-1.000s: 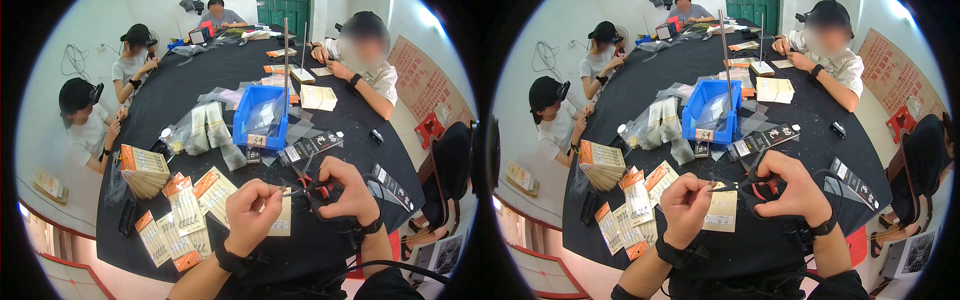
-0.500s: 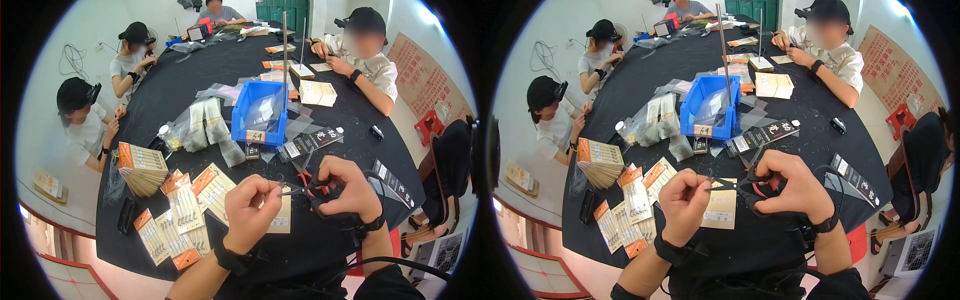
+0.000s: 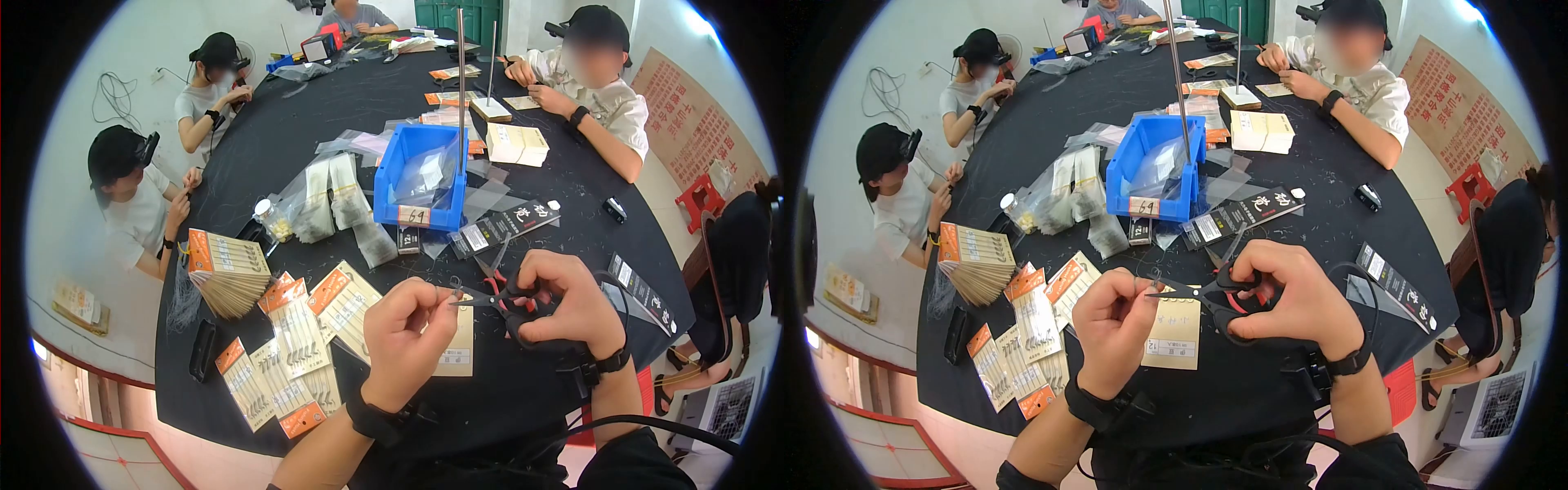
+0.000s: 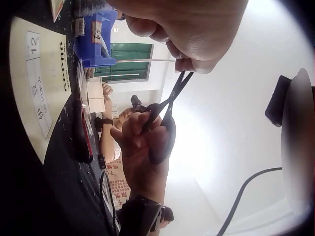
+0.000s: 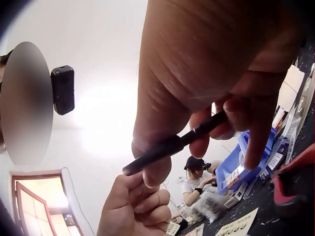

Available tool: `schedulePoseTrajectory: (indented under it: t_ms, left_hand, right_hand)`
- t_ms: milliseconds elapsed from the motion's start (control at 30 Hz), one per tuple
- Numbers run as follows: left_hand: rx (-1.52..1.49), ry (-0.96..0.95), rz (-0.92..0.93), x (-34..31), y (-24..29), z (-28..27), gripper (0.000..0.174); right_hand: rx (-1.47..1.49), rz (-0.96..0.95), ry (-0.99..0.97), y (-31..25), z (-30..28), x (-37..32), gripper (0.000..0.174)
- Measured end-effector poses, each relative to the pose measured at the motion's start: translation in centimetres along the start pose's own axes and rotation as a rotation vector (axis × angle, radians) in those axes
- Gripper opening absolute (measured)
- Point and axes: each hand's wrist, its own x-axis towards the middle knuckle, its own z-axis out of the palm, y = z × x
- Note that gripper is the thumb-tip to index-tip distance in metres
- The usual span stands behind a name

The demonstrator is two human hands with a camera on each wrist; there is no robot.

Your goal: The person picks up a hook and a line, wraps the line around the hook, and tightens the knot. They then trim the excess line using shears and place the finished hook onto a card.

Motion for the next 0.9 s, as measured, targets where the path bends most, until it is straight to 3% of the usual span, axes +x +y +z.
schedulePoseTrajectory:
  t_ms: [900]
  left_hand:
    - [-0.013,0.005,-0.022,-0.01,-0.24,0.06,0.006]
  right_hand:
    - [0.022,0.064,-0.033,-0.12,-0.31,-0.26,0.034]
